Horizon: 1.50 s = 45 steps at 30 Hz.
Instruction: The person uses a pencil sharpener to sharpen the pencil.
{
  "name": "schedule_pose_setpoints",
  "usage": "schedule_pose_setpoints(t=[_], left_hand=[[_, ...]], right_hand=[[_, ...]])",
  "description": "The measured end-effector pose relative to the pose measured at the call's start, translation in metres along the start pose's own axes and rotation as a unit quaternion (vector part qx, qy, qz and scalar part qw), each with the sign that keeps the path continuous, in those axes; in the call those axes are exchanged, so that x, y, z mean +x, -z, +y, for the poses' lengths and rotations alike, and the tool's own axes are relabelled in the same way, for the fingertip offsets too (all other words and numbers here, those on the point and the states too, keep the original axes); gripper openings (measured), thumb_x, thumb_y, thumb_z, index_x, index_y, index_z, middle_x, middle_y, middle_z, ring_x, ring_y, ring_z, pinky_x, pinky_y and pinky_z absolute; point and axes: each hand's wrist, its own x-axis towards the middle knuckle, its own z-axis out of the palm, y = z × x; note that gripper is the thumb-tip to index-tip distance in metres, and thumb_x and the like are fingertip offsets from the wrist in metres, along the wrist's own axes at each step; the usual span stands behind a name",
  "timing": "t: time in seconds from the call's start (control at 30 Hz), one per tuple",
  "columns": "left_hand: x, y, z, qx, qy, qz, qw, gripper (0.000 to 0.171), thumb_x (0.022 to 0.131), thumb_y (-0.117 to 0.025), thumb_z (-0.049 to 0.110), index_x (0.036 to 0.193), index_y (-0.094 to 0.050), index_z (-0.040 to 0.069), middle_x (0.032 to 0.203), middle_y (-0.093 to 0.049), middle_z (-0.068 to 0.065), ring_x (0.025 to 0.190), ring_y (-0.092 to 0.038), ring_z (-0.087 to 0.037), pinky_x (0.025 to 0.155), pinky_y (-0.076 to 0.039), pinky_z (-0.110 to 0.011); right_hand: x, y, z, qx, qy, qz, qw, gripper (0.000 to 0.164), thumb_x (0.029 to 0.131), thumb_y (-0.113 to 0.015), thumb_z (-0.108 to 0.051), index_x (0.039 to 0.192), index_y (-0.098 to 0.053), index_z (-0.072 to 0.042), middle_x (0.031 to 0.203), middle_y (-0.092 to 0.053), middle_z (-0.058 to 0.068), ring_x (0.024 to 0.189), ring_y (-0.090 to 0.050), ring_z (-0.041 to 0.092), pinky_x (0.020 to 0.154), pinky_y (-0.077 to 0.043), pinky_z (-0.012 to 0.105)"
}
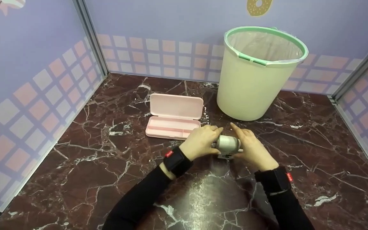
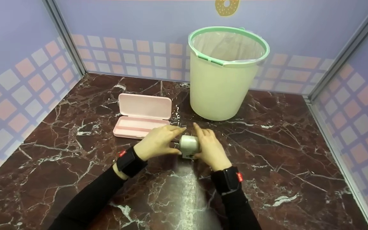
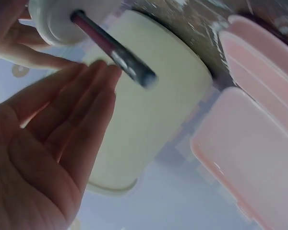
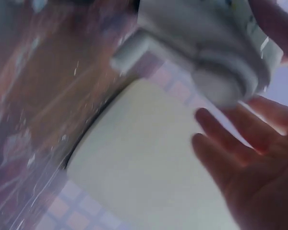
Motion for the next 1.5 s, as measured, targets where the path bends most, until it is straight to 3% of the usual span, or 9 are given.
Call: schedule_pose_setpoints(t=[0.1,0.23,0.33,0.43,0.6,0.9,1.17,1.5], left_hand=[[0.001,-0.003,0.004,0.011,-0.007,0.012,0.9998,0.079,0.079,-0.077,0.048,0.142,-0.051,0.007,0.137,-0.061,-0.008,0.122,-0.06,-0.023,0.1,-0.052,-0.034],[0.005,-0.008,0.01,0.013,-0.004,0.019,0.9997,0.077,0.081,-0.076,0.046,0.142,-0.05,0.007,0.139,-0.059,-0.006,0.124,-0.059,-0.021,0.103,-0.051,-0.032],[0.009,-0.014,0.018,0.006,-0.002,0.02,0.9998,0.079,0.08,-0.077,0.046,0.143,-0.05,0.008,0.14,-0.059,-0.005,0.124,-0.059,-0.021,0.098,-0.054,-0.033],[0.014,-0.02,0.027,0.018,-0.006,0.031,0.9994,0.076,0.08,-0.077,0.047,0.141,-0.052,0.009,0.137,-0.061,-0.004,0.122,-0.06,-0.019,0.093,-0.056,-0.032],[0.021,-0.027,0.035,0.059,-0.007,0.056,0.9966,0.063,0.079,-0.079,0.042,0.132,-0.061,0.012,0.124,-0.068,0.001,0.111,-0.064,-0.014,0.088,-0.057,-0.027],[0.025,-0.031,0.036,0.078,-0.008,0.052,0.9956,0.058,0.081,-0.077,0.042,0.129,-0.062,0.013,0.122,-0.069,0.003,0.105,-0.065,-0.014,0.088,-0.055,-0.026],[0.026,-0.033,0.038,0.065,0.001,0.052,0.9966,0.059,0.081,-0.077,0.041,0.13,-0.062,0.013,0.124,-0.069,0.002,0.107,-0.065,-0.014,0.092,-0.053,-0.026],[0.025,-0.032,0.041,0.058,0.013,0.051,0.9969,0.058,0.08,-0.078,0.038,0.131,-0.062,0.015,0.125,-0.068,0.003,0.108,-0.064,-0.013,0.094,-0.052,-0.025]], right_hand=[[-0.001,0.006,0.008,0.004,-0.014,-0.017,1.0,0.096,0.062,-0.086,0.003,0.145,-0.039,0.005,0.132,-0.057,0.031,0.124,-0.052,0.048,0.108,-0.041,0.058],[0.001,0.006,0.018,0.002,-0.023,-0.01,1.0,0.063,0.064,-0.083,0.006,0.122,-0.059,0.01,0.111,-0.069,0.026,0.104,-0.065,0.044,0.095,-0.051,0.054],[0.003,0.001,0.025,-0.006,-0.031,-0.011,0.999,0.032,0.066,-0.081,0.005,0.095,-0.069,0.004,0.089,-0.073,0.019,0.082,-0.068,0.035,0.077,-0.055,0.049],[0.005,-0.005,0.031,-0.019,-0.03,-0.011,0.999,0.018,0.066,-0.079,0.005,0.078,-0.068,-0.001,0.077,-0.071,0.014,0.07,-0.065,0.03,0.068,-0.052,0.048],[0.006,-0.014,0.038,-0.012,-0.014,0.001,1.0,0.015,0.065,-0.079,0.005,0.073,-0.067,-0.002,0.074,-0.071,0.012,0.067,-0.066,0.028,0.067,-0.054,0.047],[0.007,-0.018,0.042,0.009,-0.024,-0.001,1.0,0.013,0.067,-0.079,0.003,0.07,-0.067,-0.002,0.071,-0.071,0.012,0.062,-0.063,0.022,0.063,-0.053,0.044],[0.003,-0.008,0.037,0.034,-0.029,-0.051,0.998,0.017,0.065,-0.083,0.0,0.07,-0.068,-0.003,0.069,-0.07,0.007,0.061,-0.058,0.015,0.06,-0.05,0.034],[-0.002,0.004,0.028,0.061,-0.026,-0.11,0.992,0.012,0.064,-0.076,0.003,0.067,-0.069,-0.006,0.063,-0.068,0.001,0.054,-0.053,0.008,0.055,-0.049,0.026]])
